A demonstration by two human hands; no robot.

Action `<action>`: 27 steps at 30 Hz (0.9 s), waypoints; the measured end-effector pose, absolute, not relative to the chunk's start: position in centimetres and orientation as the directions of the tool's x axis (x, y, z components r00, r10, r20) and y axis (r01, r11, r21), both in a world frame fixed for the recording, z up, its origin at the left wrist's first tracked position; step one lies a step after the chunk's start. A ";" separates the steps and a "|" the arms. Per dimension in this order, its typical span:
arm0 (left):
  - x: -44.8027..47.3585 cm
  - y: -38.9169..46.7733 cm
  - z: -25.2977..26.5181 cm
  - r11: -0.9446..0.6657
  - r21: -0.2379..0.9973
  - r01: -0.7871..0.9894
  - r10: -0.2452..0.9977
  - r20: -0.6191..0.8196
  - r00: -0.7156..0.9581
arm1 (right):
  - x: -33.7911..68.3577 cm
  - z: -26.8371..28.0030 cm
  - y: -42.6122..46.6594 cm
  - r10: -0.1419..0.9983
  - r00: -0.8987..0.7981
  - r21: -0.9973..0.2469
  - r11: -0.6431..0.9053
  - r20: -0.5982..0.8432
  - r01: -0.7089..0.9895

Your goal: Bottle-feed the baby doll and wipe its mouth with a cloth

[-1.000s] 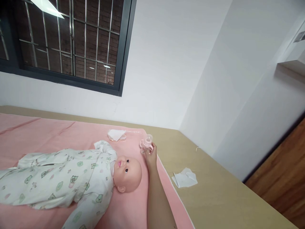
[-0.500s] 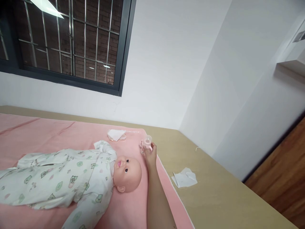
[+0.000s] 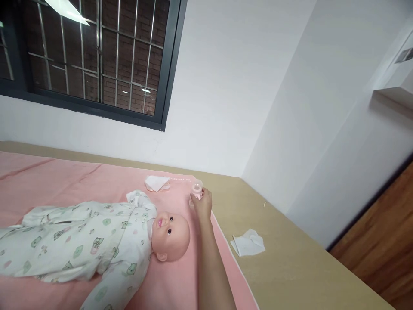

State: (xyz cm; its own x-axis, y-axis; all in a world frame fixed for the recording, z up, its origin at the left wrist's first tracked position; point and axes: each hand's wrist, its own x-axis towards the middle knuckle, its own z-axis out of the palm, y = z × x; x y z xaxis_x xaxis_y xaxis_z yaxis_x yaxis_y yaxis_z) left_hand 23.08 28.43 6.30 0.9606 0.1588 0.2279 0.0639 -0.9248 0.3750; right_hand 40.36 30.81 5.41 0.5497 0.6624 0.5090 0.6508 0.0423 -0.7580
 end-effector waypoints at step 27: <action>6.4 25.8 16.0 -0.639 0.343 0.689 0.760 0.423 0.494 | 20.3 12.6 23.2 0.920 0.081 -0.897 0.391 0.383 -0.207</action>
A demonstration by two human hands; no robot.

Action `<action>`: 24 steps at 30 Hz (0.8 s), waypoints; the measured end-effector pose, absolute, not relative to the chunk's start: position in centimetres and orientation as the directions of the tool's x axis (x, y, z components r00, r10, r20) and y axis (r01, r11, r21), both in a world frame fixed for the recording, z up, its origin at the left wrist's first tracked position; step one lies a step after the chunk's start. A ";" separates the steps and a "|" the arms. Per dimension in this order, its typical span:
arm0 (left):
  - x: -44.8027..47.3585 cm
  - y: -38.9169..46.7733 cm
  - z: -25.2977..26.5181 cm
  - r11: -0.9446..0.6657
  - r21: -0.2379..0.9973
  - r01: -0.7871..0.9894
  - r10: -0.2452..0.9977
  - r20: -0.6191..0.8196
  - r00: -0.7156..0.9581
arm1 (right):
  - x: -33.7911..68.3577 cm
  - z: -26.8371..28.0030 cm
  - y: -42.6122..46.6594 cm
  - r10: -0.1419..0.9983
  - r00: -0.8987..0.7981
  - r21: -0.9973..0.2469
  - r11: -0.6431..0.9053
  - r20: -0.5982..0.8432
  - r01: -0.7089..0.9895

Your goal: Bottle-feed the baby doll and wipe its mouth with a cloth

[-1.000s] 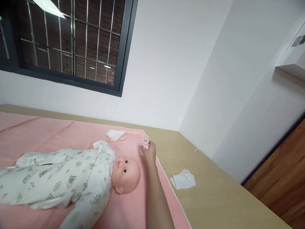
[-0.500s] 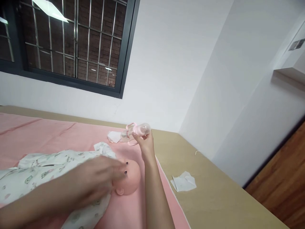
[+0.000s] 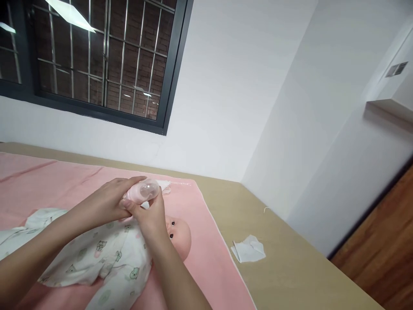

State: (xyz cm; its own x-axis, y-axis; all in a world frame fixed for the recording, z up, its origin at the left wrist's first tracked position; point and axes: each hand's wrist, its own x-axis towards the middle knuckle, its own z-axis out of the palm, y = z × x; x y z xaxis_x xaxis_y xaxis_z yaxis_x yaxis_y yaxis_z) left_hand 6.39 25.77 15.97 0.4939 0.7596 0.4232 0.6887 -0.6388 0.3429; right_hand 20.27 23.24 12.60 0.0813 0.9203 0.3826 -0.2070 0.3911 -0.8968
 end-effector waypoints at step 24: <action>5.9 27.0 15.7 -0.585 0.264 0.767 0.789 0.406 0.462 | 22.9 13.5 24.3 0.894 0.161 -0.899 0.433 0.418 -0.069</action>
State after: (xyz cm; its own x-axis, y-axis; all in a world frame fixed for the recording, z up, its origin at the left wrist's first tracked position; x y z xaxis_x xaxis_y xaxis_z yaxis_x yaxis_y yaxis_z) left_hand 5.90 27.01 15.74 0.4620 0.7887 0.4056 0.7670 -0.5849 0.2637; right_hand 22.89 24.30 13.47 0.1614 0.8940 0.4180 -0.0686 0.4326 -0.8990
